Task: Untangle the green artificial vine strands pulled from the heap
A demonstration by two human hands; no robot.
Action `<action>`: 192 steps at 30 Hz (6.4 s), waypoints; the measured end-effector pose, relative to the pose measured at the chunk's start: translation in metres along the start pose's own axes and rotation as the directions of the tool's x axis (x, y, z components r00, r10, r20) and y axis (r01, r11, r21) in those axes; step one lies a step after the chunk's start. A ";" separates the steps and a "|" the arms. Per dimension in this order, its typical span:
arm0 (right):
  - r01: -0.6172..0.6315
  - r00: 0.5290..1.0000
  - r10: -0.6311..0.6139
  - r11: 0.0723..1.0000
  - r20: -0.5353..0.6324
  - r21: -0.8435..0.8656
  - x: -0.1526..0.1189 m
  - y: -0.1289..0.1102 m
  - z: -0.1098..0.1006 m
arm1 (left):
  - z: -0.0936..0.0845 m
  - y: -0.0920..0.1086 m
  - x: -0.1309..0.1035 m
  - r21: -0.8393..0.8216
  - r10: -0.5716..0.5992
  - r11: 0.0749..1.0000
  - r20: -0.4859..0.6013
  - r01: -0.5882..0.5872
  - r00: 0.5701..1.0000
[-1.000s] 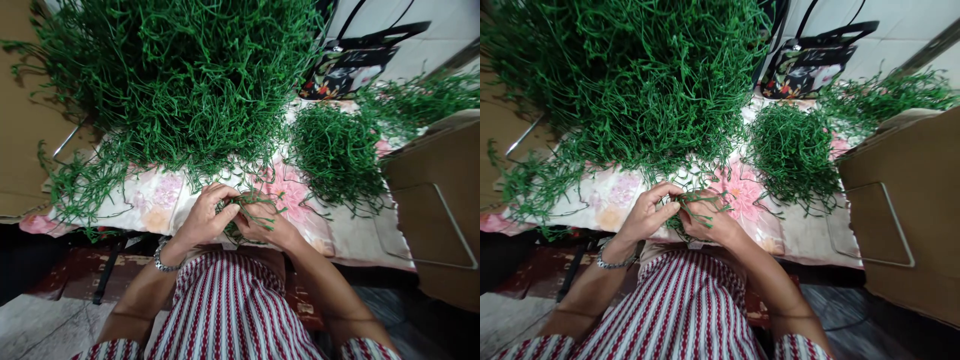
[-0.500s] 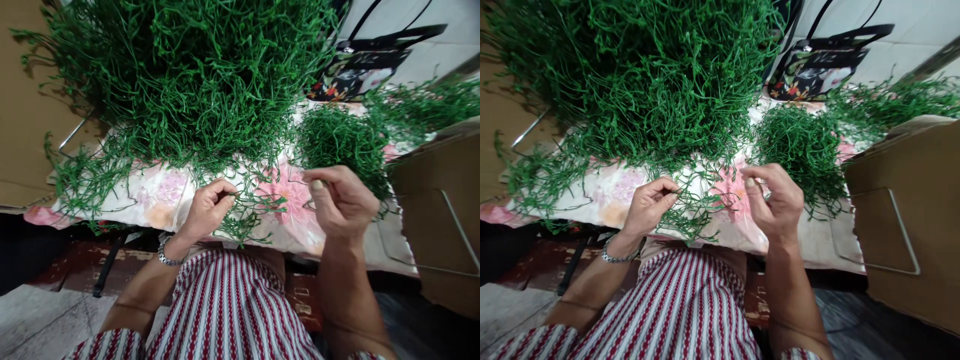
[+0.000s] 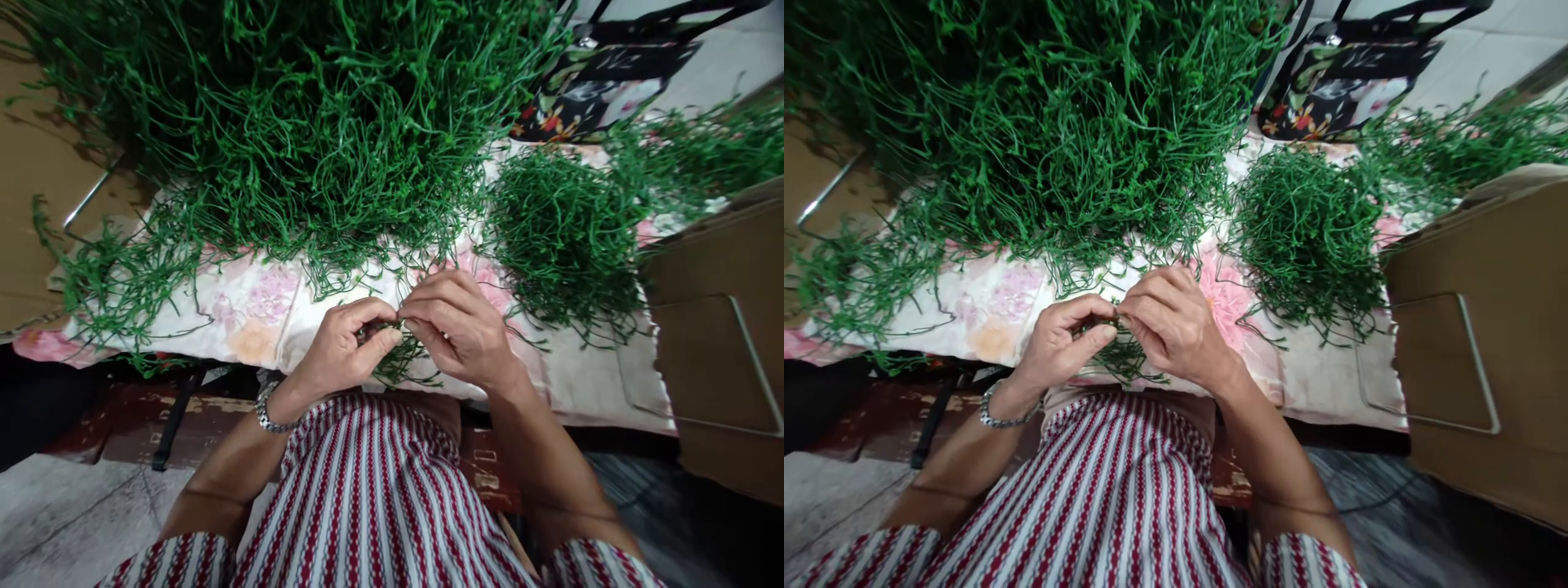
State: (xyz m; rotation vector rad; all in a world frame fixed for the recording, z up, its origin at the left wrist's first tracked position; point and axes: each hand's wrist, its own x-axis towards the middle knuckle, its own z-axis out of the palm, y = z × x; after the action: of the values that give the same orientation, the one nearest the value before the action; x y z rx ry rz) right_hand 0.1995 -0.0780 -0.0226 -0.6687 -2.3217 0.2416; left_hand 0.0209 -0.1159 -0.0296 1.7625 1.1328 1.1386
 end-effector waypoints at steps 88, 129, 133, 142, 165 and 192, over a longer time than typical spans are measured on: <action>-0.113 0.966 0.043 0.957 0.257 0.266 -0.017 -0.005 0.014 | -0.017 -0.003 0.005 0.306 -0.075 0.949 0.466 -0.080 0.882; -0.255 0.966 0.240 0.945 0.100 0.202 -0.006 -0.018 0.026 | -0.013 -0.007 0.002 0.178 0.019 0.983 0.101 -0.037 0.995; -0.138 0.972 0.090 0.967 0.218 0.216 -0.006 -0.016 0.019 | -0.023 -0.007 0.006 0.189 0.133 0.960 0.341 -0.207 0.931; -0.177 0.808 -0.303 0.692 0.505 0.700 0.002 -0.006 0.011 | -0.032 -0.013 0.006 -0.178 0.223 0.975 0.726 -0.136 0.650; -0.372 0.926 0.324 0.875 0.194 0.311 0.006 -0.014 0.031 | -0.013 -0.017 0.007 -0.087 -0.014 0.996 -0.094 0.006 0.995; -0.344 0.938 0.283 0.829 0.200 0.440 0.007 -0.013 0.034 | -0.003 -0.012 0.012 -0.858 -0.320 0.451 0.100 0.244 0.942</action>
State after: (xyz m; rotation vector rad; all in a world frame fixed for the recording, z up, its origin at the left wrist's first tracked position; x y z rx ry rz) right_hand 0.1671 -0.0849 -0.0386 -0.7954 -2.1312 0.9950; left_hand 0.0173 -0.1001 -0.0358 0.6885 0.6279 1.2456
